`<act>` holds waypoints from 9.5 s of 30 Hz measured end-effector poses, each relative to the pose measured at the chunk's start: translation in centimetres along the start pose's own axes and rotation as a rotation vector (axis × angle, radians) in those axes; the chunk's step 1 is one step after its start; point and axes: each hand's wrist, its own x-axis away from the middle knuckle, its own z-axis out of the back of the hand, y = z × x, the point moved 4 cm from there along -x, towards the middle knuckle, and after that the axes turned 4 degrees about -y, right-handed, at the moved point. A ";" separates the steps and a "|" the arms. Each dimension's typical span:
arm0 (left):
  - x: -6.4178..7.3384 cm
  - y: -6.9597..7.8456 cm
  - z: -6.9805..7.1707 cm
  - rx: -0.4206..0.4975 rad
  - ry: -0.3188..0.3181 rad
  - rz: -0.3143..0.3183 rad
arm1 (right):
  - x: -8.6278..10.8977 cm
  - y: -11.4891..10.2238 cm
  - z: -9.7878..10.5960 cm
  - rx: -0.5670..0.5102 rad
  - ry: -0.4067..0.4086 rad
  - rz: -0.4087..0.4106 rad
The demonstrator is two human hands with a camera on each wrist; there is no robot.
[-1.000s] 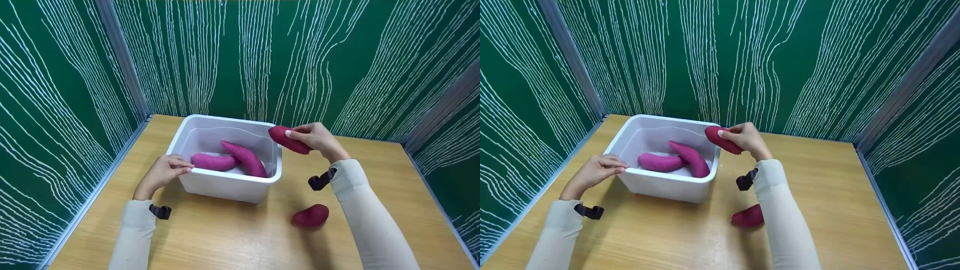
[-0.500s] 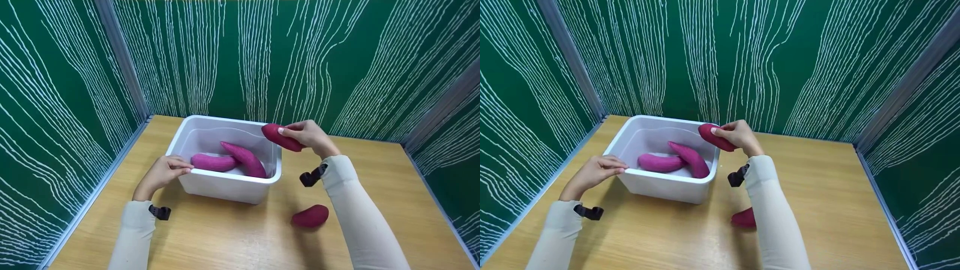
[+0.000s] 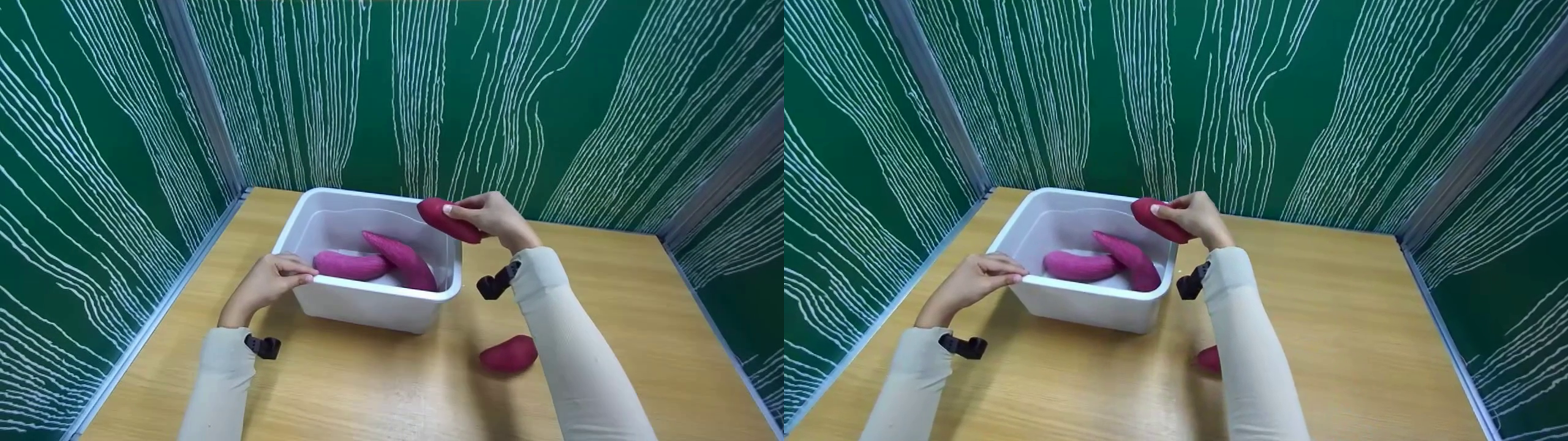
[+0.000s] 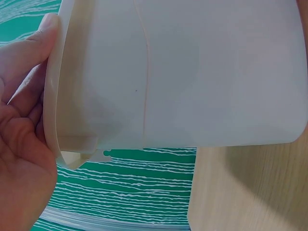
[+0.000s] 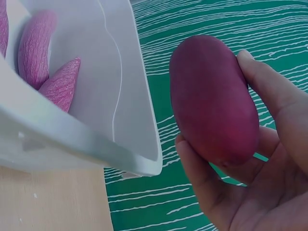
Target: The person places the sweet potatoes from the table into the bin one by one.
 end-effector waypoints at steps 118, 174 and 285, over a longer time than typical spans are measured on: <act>-0.1 -0.6 0.0 -0.006 0.004 0.051 | -1.3 -2.4 -4.1 -0.079 -0.030 0.082; -0.1 -0.4 0.2 -0.007 -0.007 0.044 | 1.1 3.5 0.4 -0.010 -0.046 0.017; -0.7 -0.2 0.1 -0.001 0.017 0.053 | 8.0 23.4 -2.8 0.032 -0.418 -0.074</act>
